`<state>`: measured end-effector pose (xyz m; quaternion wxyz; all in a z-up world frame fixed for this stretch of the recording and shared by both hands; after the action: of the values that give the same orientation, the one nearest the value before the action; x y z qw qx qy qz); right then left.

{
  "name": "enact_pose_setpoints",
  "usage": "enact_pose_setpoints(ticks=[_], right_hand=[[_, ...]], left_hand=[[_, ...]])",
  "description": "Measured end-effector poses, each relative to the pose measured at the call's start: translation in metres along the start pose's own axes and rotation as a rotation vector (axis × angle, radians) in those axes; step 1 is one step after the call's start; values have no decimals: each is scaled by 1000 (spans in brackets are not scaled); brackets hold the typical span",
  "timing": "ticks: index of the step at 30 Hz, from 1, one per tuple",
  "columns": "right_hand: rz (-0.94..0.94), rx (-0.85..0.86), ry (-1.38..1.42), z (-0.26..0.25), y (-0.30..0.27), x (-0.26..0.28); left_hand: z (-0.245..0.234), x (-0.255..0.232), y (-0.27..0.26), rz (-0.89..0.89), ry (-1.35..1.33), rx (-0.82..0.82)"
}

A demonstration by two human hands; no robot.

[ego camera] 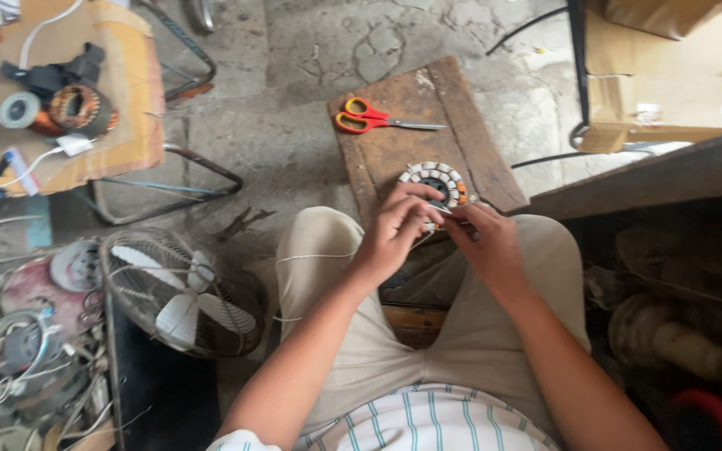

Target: The person sits on the floor and ties white string around a circular motor stator component placed on a small wooden stool. They repeatedly wrap and knot the string to secure the copper windings.

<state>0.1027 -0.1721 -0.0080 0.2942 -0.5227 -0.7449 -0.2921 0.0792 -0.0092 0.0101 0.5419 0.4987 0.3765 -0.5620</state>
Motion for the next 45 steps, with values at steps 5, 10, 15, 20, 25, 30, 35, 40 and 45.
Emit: enact_pose_setpoints(ticks=[5, 10, 15, 20, 25, 30, 35, 40, 45], right_hand=[[90, 3, 13, 2, 3, -22], [130, 28, 30, 5, 3, -31], [78, 20, -8, 4, 2, -24], [0, 36, -57, 3, 3, -11], [20, 55, -70, 3, 5, -10], [-122, 2, -146, 3, 6, -2], [-9, 71, -68, 13, 9, -14], [21, 49, -40, 15, 8, -18], [-43, 8, -85, 13, 5, -14]], left_hand=[[-4, -6, 3, 137, 268, -54], [-5, 7, 2, -66, 359, -60], [-4, 8, -2, -97, 413, -61], [-4, 14, -2, -104, 463, -46], [-4, 23, -5, -159, 596, -34], [-1, 32, -11, -250, 784, 39], [3, 28, -10, -195, 852, 68], [6, 29, -12, -224, 891, 76], [8, 27, -13, -211, 900, 69]])
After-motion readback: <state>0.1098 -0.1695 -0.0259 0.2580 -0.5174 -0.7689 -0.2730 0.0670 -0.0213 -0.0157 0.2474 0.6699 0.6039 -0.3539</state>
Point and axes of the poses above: each hand's wrist, its own y-axis towards the middle knuckle, its own z-axis out of the palm, x = y × z, the point moved 8 cm from there along y, towards the middle knuckle, and after that the axes turned 9 degrees about -y, right-handed, at the moved point
